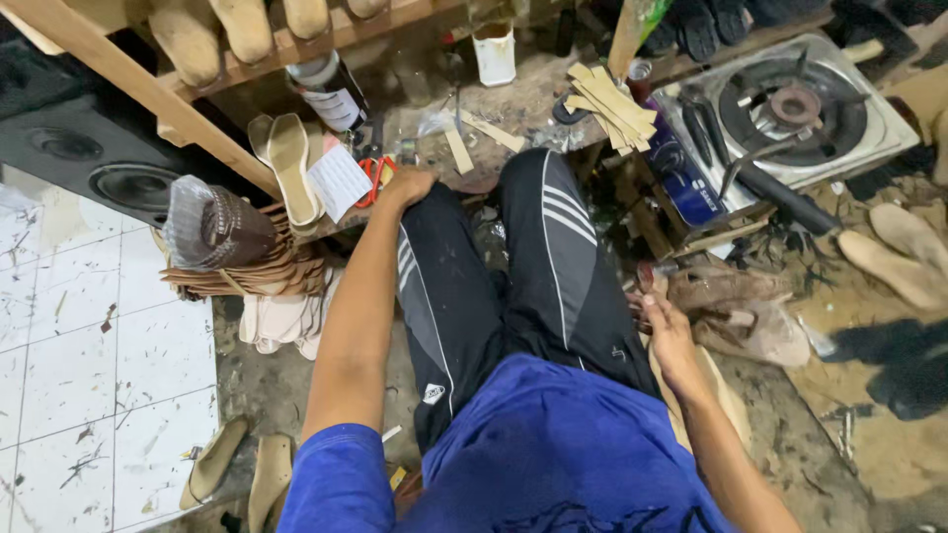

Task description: The person picks up a shoe last and a shoe sole, then inserts the last into the sole to check the fit. They repeat this process with another last and sole, adjusting the fit by hand before placing the last on a nearby shelf.

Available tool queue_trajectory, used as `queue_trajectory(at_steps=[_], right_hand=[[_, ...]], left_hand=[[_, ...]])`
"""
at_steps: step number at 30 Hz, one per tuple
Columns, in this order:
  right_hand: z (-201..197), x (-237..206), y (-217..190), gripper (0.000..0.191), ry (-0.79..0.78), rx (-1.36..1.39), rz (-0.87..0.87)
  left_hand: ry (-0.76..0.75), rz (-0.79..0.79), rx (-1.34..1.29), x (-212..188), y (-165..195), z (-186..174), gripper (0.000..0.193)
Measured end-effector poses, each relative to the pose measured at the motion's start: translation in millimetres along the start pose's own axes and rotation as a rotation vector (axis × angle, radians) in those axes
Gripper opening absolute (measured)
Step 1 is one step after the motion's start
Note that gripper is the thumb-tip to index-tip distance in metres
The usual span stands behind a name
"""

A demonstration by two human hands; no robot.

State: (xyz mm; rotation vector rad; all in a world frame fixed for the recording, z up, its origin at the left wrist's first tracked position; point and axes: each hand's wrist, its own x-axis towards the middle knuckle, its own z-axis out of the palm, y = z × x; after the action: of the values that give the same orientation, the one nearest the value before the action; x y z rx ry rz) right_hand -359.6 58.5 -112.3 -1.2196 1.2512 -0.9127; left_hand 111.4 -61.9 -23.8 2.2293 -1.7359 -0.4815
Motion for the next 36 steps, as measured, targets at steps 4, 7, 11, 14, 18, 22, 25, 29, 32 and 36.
queue_trajectory(at_steps=[4,7,11,14,18,22,25,29,32,36], right_hand=[[-38.8,-28.0,78.1,0.041,0.131,0.185,0.107],[-70.7,-60.8,130.4,0.042,0.246,0.081,0.271],[-98.1,-108.5,185.9,0.051,0.393,0.045,0.395],[-106.2,-129.3,210.0,0.064,0.537,0.020,0.543],[-115.0,-151.4,232.4,0.050,0.530,0.214,0.599],[-120.3,-176.8,258.0,0.053,0.529,0.138,0.566],[-121.7,-192.2,277.2,0.075,0.682,0.143,0.655],[-122.3,-211.9,295.6,0.055,0.867,0.424,0.609],[-126.4,-227.2,308.1,0.048,0.918,0.421,0.594],[-138.4,-243.1,319.2,0.038,1.114,-0.092,0.692]], left_hand=[[0.104,-0.224,-0.129,-23.1,3.4,20.5,0.056],[0.192,-0.096,-0.100,-31.7,6.4,25.8,0.052],[0.259,0.077,-0.090,-44.8,0.5,31.9,0.043],[0.269,-0.015,-0.148,-50.4,-11.6,27.1,0.039],[0.243,-0.045,-0.172,-51.3,-25.3,26.1,0.037],[0.206,0.026,-0.207,-52.6,-38.6,23.0,0.036],[0.191,0.225,0.010,-52.6,-47.1,21.1,0.046],[0.012,-0.116,-0.481,-49.8,-52.2,25.5,0.044],[0.048,-0.041,-0.398,-49.3,-58.6,26.2,0.041],[0.118,0.006,-0.106,-47.3,-68.7,20.3,0.037]])
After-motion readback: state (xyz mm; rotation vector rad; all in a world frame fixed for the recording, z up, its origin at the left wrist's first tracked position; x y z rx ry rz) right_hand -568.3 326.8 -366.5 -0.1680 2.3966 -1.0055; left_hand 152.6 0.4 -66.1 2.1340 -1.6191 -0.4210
